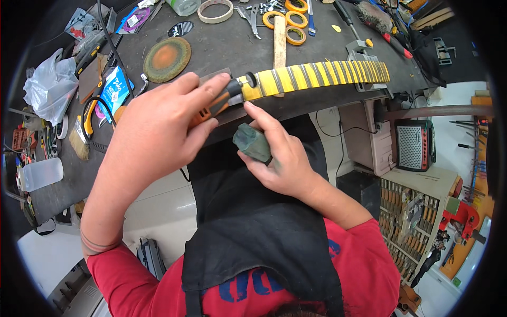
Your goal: The person polishes the frets on a guitar neck using a rotary tool and a green polishing compound.
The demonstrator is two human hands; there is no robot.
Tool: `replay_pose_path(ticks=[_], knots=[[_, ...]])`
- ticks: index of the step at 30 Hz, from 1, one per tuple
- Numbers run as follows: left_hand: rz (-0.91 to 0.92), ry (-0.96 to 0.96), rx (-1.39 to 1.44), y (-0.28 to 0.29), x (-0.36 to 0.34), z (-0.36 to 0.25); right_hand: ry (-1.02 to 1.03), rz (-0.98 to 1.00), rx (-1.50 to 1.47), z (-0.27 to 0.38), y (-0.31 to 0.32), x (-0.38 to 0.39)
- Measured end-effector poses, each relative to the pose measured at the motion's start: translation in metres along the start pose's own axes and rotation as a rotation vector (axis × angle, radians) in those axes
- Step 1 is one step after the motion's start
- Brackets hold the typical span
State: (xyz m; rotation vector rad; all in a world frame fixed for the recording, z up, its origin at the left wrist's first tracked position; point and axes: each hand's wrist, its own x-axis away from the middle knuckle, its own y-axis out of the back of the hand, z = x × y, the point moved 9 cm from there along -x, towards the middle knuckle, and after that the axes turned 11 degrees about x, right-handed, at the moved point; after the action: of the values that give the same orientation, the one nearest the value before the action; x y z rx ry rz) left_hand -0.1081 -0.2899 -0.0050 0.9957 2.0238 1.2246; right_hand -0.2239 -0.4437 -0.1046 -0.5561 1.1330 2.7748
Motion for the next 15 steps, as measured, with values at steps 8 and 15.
replay_pose_path(ticks=[8,15], knots=[[0.048,-0.058,0.013,-0.01,-0.011,-0.012,0.046,0.026,0.102,0.001,-0.008,0.008],[0.05,-0.074,-0.015,-0.014,-0.017,-0.014,0.045,0.032,0.113,-0.002,-0.009,0.007]])
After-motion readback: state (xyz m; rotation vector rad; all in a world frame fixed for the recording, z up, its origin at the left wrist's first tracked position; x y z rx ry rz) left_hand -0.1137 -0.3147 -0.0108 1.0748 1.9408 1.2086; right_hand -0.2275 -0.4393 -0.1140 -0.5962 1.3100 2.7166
